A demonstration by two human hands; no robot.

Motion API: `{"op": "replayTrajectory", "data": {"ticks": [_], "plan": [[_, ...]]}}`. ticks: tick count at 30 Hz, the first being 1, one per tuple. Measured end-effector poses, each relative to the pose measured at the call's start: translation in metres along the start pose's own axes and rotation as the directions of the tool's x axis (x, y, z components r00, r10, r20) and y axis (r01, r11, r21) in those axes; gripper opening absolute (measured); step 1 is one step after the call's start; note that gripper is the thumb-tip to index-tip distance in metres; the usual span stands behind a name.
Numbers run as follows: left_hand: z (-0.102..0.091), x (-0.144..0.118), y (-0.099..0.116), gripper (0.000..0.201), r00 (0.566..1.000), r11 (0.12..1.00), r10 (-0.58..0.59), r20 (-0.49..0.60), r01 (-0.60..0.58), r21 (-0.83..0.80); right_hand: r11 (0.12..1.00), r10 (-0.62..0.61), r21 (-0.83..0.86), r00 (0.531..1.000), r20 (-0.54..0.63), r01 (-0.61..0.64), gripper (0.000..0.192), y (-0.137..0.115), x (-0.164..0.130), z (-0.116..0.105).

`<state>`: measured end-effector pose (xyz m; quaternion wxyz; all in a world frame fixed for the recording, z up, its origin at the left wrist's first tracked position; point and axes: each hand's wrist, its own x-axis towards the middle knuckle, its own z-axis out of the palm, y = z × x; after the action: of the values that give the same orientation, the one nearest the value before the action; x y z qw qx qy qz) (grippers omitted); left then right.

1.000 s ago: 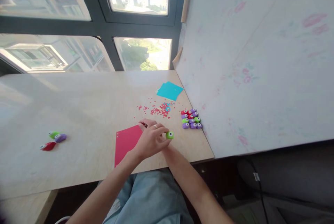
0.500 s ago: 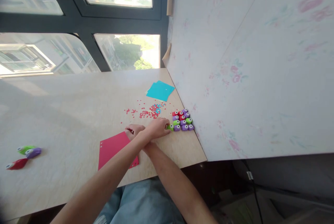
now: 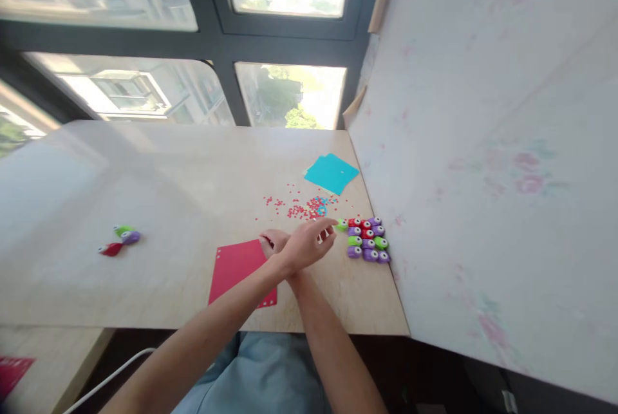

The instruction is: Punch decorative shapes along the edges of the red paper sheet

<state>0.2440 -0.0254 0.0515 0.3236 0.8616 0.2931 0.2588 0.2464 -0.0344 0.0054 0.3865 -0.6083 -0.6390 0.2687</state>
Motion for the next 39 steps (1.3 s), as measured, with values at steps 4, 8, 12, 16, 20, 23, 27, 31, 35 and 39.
{"op": "replayTrajectory", "data": {"ticks": [4, 8, 12, 16, 20, 23, 27, 31, 35, 39], "plan": [[-0.038, -0.042, -0.006, 0.022, 0.965, 0.991, 0.112, -0.239, -0.125, -0.041, 0.999, -0.043, 0.026, 0.998, -0.036, 0.044, 0.025, 0.002, -0.004, 0.000], [-0.098, -0.085, -0.034, 0.017, 0.833, 1.000, -0.021, -0.552, 0.021, -0.007, 0.995, -0.068, 0.071, 0.994, -0.082, 0.074, 0.035, 0.005, -0.007, -0.002], [-0.156, -0.138, -0.088, 0.019, 0.646, 0.924, -0.213, -0.733, 0.377, 0.063, 0.996, -0.023, 0.080, 0.995, -0.095, 0.031, 0.029, 0.009, -0.010, -0.002], [-0.191, -0.199, -0.141, 0.030, 0.435, 0.737, -0.323, -0.840, 0.673, 0.065, 0.998, 0.014, 0.070, 0.995, -0.095, -0.007, 0.033, 0.013, -0.011, 0.000], [-0.206, -0.242, -0.168, 0.034, 0.356, 0.639, -0.289, -0.889, 0.763, 0.098, 0.997, 0.055, 0.051, 0.992, -0.111, -0.049, 0.036, 0.013, -0.013, 0.000], [-0.212, -0.256, -0.180, 0.041, 0.342, 0.596, -0.363, -0.867, 0.800, 0.066, 0.997, 0.076, 0.037, 0.990, -0.121, -0.072, 0.038, 0.014, -0.014, 0.000], [-0.222, -0.261, -0.193, 0.046, 0.361, 0.585, -0.441, -0.822, 0.810, 0.041, 0.995, 0.093, -0.009, 0.988, -0.127, -0.095, 0.040, 0.014, -0.015, 0.001], [-0.233, -0.262, -0.199, 0.048, 0.375, 0.617, -0.470, -0.799, 0.787, 0.005, 0.994, 0.099, -0.030, 0.985, -0.142, -0.104, 0.041, 0.015, -0.015, 0.001], [-0.236, -0.263, -0.193, 0.046, 0.433, 0.629, -0.508, -0.745, 0.777, 0.023, 0.993, 0.102, -0.050, 0.983, -0.154, -0.111, 0.041, 0.015, -0.015, 0.002], [-0.228, -0.262, -0.182, 0.042, 0.557, 0.705, -0.503, -0.662, 0.707, 0.059, 0.992, 0.091, -0.073, 0.985, -0.149, -0.103, 0.040, 0.012, -0.014, 0.003]]}}
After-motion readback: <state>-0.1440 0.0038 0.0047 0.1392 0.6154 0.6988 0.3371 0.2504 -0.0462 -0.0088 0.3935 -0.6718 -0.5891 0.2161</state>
